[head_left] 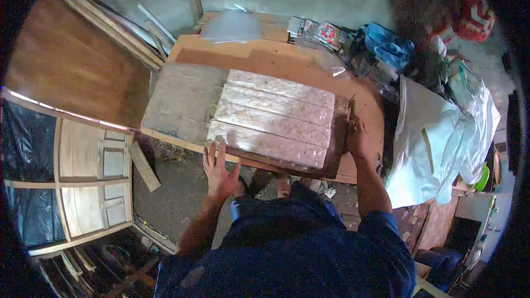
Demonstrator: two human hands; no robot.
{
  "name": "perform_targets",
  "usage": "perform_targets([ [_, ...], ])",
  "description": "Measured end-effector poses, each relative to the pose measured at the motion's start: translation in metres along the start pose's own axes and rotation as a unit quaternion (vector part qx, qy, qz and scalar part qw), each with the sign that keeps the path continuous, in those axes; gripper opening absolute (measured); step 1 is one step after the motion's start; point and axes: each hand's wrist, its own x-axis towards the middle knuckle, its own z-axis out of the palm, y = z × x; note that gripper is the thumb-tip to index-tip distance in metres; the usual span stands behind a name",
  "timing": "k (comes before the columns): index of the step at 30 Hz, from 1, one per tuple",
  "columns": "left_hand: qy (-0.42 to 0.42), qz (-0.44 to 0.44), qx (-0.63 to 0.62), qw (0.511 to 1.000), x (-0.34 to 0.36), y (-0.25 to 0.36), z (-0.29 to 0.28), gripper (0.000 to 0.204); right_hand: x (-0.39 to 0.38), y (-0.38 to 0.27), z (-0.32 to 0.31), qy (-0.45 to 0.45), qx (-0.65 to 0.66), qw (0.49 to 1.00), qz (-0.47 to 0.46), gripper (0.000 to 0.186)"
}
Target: The person arranges blocks of tempeh on a wooden board and then places the board onto a storage rack.
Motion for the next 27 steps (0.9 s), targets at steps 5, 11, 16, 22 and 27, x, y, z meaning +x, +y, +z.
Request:
perform_targets([
  [5,-0.059,0.037,0.038,0.997,0.036,0.015,-0.006,0.088,-0.021,0.023,0.002,0.008,0.025,0.997,-0.079,0.039],
  [11,-0.124,0.082,0.075,0.986,0.067,0.014,-0.006,0.097,-0.054,-0.005,-0.014,0.030,0.064,0.996,-0.058,0.040],
  [16,-0.114,0.139,0.076,0.981,0.079,0.004,-0.008,0.099,-0.096,-0.060,0.006,-0.021,0.021,0.979,-0.200,0.057],
  [22,-0.152,0.160,0.049,0.974,0.090,0.001,-0.018,0.097,-0.128,-0.103,0.033,-0.039,-0.105,0.956,-0.271,0.093],
  [27,-0.175,0.180,0.060,0.966,0.095,-0.002,-0.028,0.093,-0.126,-0.114,0.026,-0.058,-0.127,0.951,-0.277,0.089],
])
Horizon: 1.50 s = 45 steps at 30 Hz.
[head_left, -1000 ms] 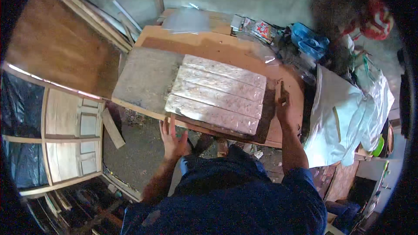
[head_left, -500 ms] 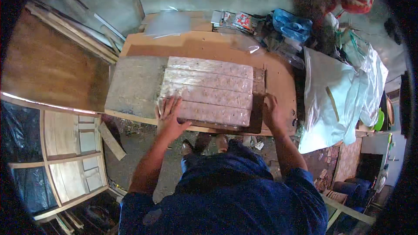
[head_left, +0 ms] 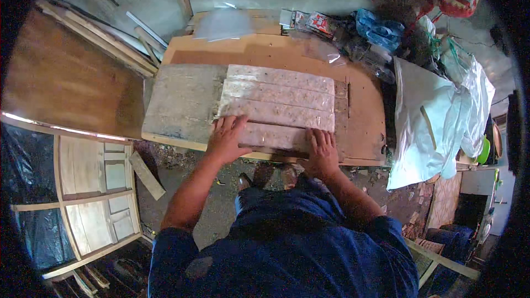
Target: The person arranges blocks of tempeh on a wooden board and then places the board onto a storage rack.
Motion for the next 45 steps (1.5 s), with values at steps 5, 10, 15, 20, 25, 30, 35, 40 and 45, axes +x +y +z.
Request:
perform_targets([
  [5,-0.064,0.033,0.061,0.995,-0.002,-0.003,0.002,0.089,0.003,-0.002,-0.002,-0.090,-0.067,0.993,0.036,0.073],
  [10,-0.058,0.077,0.081,0.992,-0.008,-0.005,-0.001,0.075,-0.007,0.008,0.001,-0.080,-0.079,0.994,0.015,0.058],
  [15,-0.006,0.083,-0.019,0.996,-0.011,-0.018,-0.007,0.061,0.002,0.009,-0.036,-0.101,0.053,0.993,0.037,0.058],
  [20,0.039,0.069,-0.030,0.996,-0.006,0.003,0.007,0.067,0.012,-0.016,-0.031,-0.072,0.034,0.995,0.065,0.068],
  [25,-0.003,0.106,0.025,0.994,-0.011,0.055,0.011,0.087,0.017,-0.059,0.003,-0.013,-0.009,0.997,-0.071,0.082],
  [30,0.026,0.013,-0.001,1.000,-0.024,0.023,0.019,0.092,0.004,-0.050,-0.014,-0.043,-0.008,0.999,-0.006,0.077],
  [35,0.076,-0.094,0.011,0.993,-0.045,-0.014,0.015,0.094,-0.020,-0.013,-0.017,-0.027,-0.091,0.993,0.075,0.073],
  [40,0.158,-0.096,-0.304,0.935,-0.046,-0.036,0.039,0.099,-0.041,0.009,-0.011,0.104,0.222,0.955,0.167,0.083],
  [45,0.186,-0.079,-0.395,0.896,-0.033,-0.035,0.056,0.099,-0.042,0.010,0.010,0.140,0.531,0.810,0.205,0.091],
])
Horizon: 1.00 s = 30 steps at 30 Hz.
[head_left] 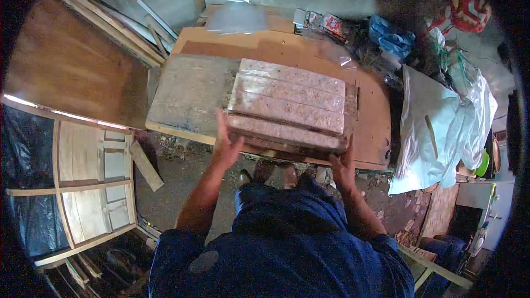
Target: The person arranges blocks of tempeh on a wooden board and then places the board onto a storage rack.
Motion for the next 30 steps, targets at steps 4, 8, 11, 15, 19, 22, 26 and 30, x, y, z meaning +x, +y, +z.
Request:
perform_targets([
  [4,-0.043,-0.113,-0.027,0.992,0.012,0.016,-0.009,0.096,0.003,0.017,-0.014,-0.014,0.032,0.999,0.011,0.092],
  [8,-0.042,-0.086,0.038,0.995,0.019,0.026,-0.015,0.091,0.014,0.001,-0.014,-0.022,-0.028,0.998,0.053,0.076],
  [11,-0.035,-0.102,-0.025,0.994,0.022,-0.010,-0.027,0.084,0.024,-0.008,-0.016,-0.025,0.005,0.996,0.080,0.061],
  [15,-0.078,-0.163,0.018,0.983,0.028,0.014,-0.031,0.080,0.035,0.014,-0.044,-0.045,-0.197,0.966,0.159,0.053],
  [19,-0.061,-0.033,0.321,0.944,0.017,0.031,-0.023,0.085,0.029,0.007,-0.037,0.013,-0.419,0.907,-0.051,0.060],
  [22,-0.099,0.077,0.309,0.943,0.015,0.032,-0.014,0.086,0.028,-0.023,-0.017,-0.070,-0.474,0.875,-0.065,0.069],
  [26,-0.190,0.083,0.339,0.917,0.032,0.051,0.000,0.090,0.032,-0.033,0.002,-0.121,-0.527,0.829,-0.144,0.075],
  [30,-0.180,0.083,0.346,0.917,0.032,0.035,-0.003,0.084,0.032,-0.030,0.008,-0.116,-0.543,0.818,-0.153,0.076],
])
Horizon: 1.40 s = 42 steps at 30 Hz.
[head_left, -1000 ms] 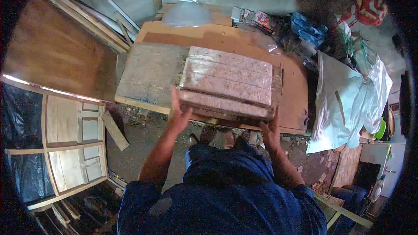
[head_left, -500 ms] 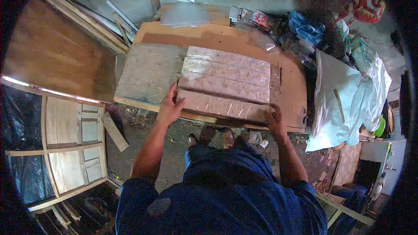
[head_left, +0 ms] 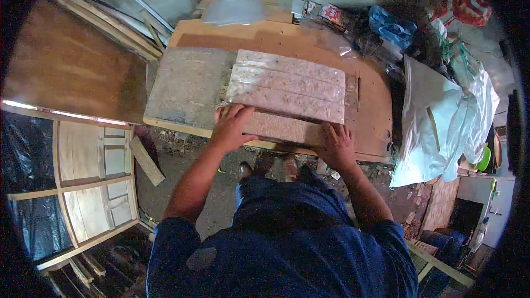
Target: The person arranges blocks of tempeh on a wooden board and then places the board onto a storage rack.
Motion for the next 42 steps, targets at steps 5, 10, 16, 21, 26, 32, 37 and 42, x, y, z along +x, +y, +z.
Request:
perform_targets([
  [5,-0.020,0.003,-0.017,1.000,0.000,-0.003,-0.007,0.081,-0.004,0.010,0.010,0.012,0.007,1.000,-0.005,0.071],
  [10,0.008,0.022,-0.006,1.000,-0.006,0.001,-0.016,0.082,-0.004,0.014,0.003,0.056,0.048,0.997,-0.007,0.062],
  [16,0.100,-0.146,-0.216,0.960,0.004,-0.008,-0.012,0.068,0.020,0.059,0.016,0.026,0.331,0.904,0.270,0.051],
  [21,0.151,-0.128,-0.229,0.953,0.021,-0.063,0.019,0.066,0.044,0.045,0.021,0.016,0.320,0.905,0.281,0.051],
  [26,0.153,-0.183,-0.296,0.925,0.028,-0.089,0.027,0.068,0.062,0.050,0.022,-0.074,0.533,0.789,0.297,0.048],
  [32,0.150,-0.191,-0.292,0.925,0.034,-0.084,0.016,0.076,0.062,0.077,0.053,-0.043,0.668,0.702,0.243,0.030],
  [37,0.122,-0.228,-0.345,0.902,0.038,-0.075,0.004,0.080,0.064,0.046,0.003,-0.060,0.572,0.784,0.234,0.032],
  [42,0.127,-0.154,-0.211,0.957,0.037,-0.081,0.007,0.081,0.044,0.059,0.018,0.077,0.413,0.898,0.127,0.045],
])
